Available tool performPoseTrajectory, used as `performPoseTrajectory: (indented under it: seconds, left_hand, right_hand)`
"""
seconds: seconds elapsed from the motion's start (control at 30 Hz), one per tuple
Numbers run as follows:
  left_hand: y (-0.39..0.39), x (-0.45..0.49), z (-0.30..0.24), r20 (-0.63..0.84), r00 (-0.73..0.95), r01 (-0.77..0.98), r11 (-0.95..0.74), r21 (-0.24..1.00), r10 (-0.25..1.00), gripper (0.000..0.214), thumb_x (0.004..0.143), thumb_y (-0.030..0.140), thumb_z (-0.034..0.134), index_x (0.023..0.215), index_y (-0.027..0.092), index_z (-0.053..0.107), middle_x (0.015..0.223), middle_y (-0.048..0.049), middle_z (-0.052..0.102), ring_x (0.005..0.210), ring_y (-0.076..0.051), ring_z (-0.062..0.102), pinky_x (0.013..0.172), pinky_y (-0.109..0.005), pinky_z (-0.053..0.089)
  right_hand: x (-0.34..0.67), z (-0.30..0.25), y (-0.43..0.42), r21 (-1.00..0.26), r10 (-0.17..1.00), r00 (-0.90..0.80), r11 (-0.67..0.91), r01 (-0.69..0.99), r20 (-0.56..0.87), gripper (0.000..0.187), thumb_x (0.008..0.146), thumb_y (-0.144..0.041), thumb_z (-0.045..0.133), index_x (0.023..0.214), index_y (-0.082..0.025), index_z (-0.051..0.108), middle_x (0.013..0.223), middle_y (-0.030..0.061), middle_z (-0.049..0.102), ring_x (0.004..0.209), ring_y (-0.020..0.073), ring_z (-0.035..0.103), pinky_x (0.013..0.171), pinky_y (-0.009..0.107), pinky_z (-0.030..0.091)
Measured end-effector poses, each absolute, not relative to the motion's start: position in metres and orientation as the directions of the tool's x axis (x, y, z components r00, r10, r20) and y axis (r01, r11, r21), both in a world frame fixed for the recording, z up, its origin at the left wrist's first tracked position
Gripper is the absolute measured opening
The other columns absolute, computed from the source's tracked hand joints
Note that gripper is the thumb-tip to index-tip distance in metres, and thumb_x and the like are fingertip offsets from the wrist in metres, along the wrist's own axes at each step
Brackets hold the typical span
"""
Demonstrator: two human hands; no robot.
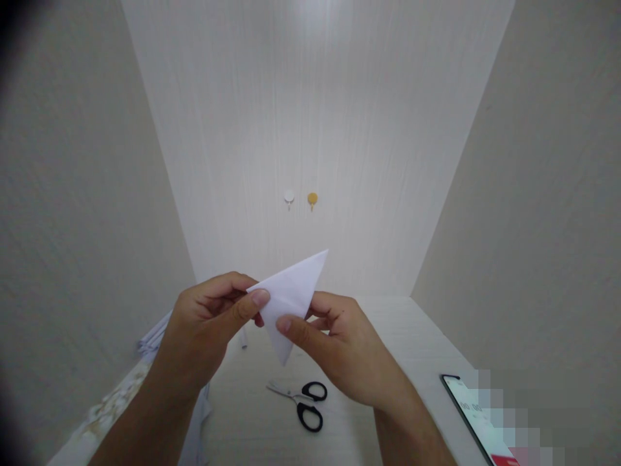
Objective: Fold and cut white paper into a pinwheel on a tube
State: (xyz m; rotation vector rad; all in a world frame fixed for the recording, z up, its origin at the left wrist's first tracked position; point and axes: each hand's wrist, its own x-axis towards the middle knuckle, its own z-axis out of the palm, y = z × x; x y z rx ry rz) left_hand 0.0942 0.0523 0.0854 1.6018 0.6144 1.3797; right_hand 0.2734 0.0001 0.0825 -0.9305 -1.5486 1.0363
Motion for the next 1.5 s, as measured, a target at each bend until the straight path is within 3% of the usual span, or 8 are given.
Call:
performPoseTrajectory:
  seconds: [0.2, 0.4, 0.7, 0.9, 1.1, 1.27, 1.5]
  left_hand:
    - [0.051, 0.097, 0.087, 0.514, 0.156, -0.156, -0.493, 0.856, 0.844, 0.015, 0.082, 0.026, 0.075, 0.070, 0.018, 0.072, 0.059, 0.0024, 0.067, 0.054, -0.009, 0.059, 0.052, -0.017, 0.049]
    - [0.054, 0.099, 0.085, 0.536, 0.083, -0.170, -0.518, 0.838, 0.840, 0.013, 0.083, 0.026, 0.074, 0.073, 0.018, 0.072, 0.060, 0.0025, 0.067, 0.057, -0.010, 0.061, 0.055, -0.019, 0.050]
    - [0.061, 0.099, 0.079, 0.506, 0.052, -0.299, -0.470, 0.831, 0.861, 0.012, 0.080, 0.028, 0.077, 0.076, 0.018, 0.071, 0.062, 0.0025, 0.067, 0.057, -0.011, 0.061, 0.058, -0.022, 0.050]
    - [0.064, 0.097, 0.078, 0.508, 0.020, -0.310, -0.478, 0.822, 0.861, 0.013, 0.080, 0.028, 0.077, 0.077, 0.017, 0.071, 0.062, 0.0021, 0.066, 0.057, -0.011, 0.061, 0.058, -0.022, 0.051]
    - [0.065, 0.096, 0.078, 0.508, 0.038, -0.301, -0.475, 0.827, 0.861, 0.012, 0.080, 0.028, 0.077, 0.078, 0.018, 0.072, 0.063, 0.0023, 0.067, 0.058, -0.011, 0.062, 0.059, -0.022, 0.051]
    - [0.064, 0.096, 0.080, 0.495, 0.101, -0.257, -0.458, 0.851, 0.863, 0.015, 0.080, 0.029, 0.077, 0.074, 0.016, 0.072, 0.060, 0.0009, 0.067, 0.058, -0.011, 0.061, 0.058, -0.022, 0.049]
    - [0.061, 0.094, 0.082, 0.467, 0.222, -0.196, -0.430, 0.881, 0.856, 0.019, 0.081, 0.031, 0.077, 0.071, 0.016, 0.071, 0.061, 0.0002, 0.067, 0.060, -0.011, 0.060, 0.057, -0.020, 0.048]
  right_hand:
    - [0.273, 0.080, 0.005, -0.942, 0.933, -0.161, 0.332, 0.039, 0.322, 0.021, 0.090, -0.039, 0.071, 0.098, -0.020, 0.073, 0.087, 0.0041, 0.071, 0.079, 0.0182, 0.062, 0.073, 0.031, 0.050]
    - [0.275, 0.081, 0.005, -0.941, 0.943, -0.184, 0.304, 0.146, 0.276, 0.025, 0.089, -0.040, 0.071, 0.080, -0.017, 0.070, 0.077, 0.0031, 0.069, 0.073, 0.0160, 0.061, 0.069, 0.028, 0.047]
    - [0.277, 0.082, 0.003, -0.931, 0.946, -0.156, 0.312, 0.188, 0.286, 0.030, 0.091, -0.042, 0.069, 0.073, -0.018, 0.070, 0.072, 0.0027, 0.068, 0.068, 0.0146, 0.056, 0.062, 0.026, 0.042]
    - [0.280, 0.078, 0.002, -0.922, 0.943, -0.172, 0.319, 0.221, 0.285, 0.028, 0.092, -0.043, 0.068, 0.078, -0.019, 0.071, 0.075, 0.0030, 0.067, 0.072, 0.0160, 0.057, 0.063, 0.027, 0.042]
    - [0.279, 0.079, 0.002, -0.922, 0.947, -0.180, 0.304, 0.240, 0.265, 0.026, 0.092, -0.041, 0.067, 0.079, -0.019, 0.072, 0.077, 0.0024, 0.069, 0.074, 0.0155, 0.059, 0.066, 0.027, 0.043]
    - [0.275, 0.081, 0.007, -0.923, 0.927, -0.151, 0.362, 0.127, 0.343, 0.022, 0.090, -0.041, 0.071, 0.092, -0.020, 0.072, 0.085, 0.0029, 0.071, 0.077, 0.0165, 0.063, 0.068, 0.027, 0.047]
    - [0.275, 0.085, 0.008, -0.894, 0.895, 0.031, 0.441, 0.078, 0.445, 0.021, 0.087, -0.038, 0.074, 0.078, -0.019, 0.072, 0.076, 0.0016, 0.070, 0.073, 0.0162, 0.064, 0.072, 0.028, 0.054]
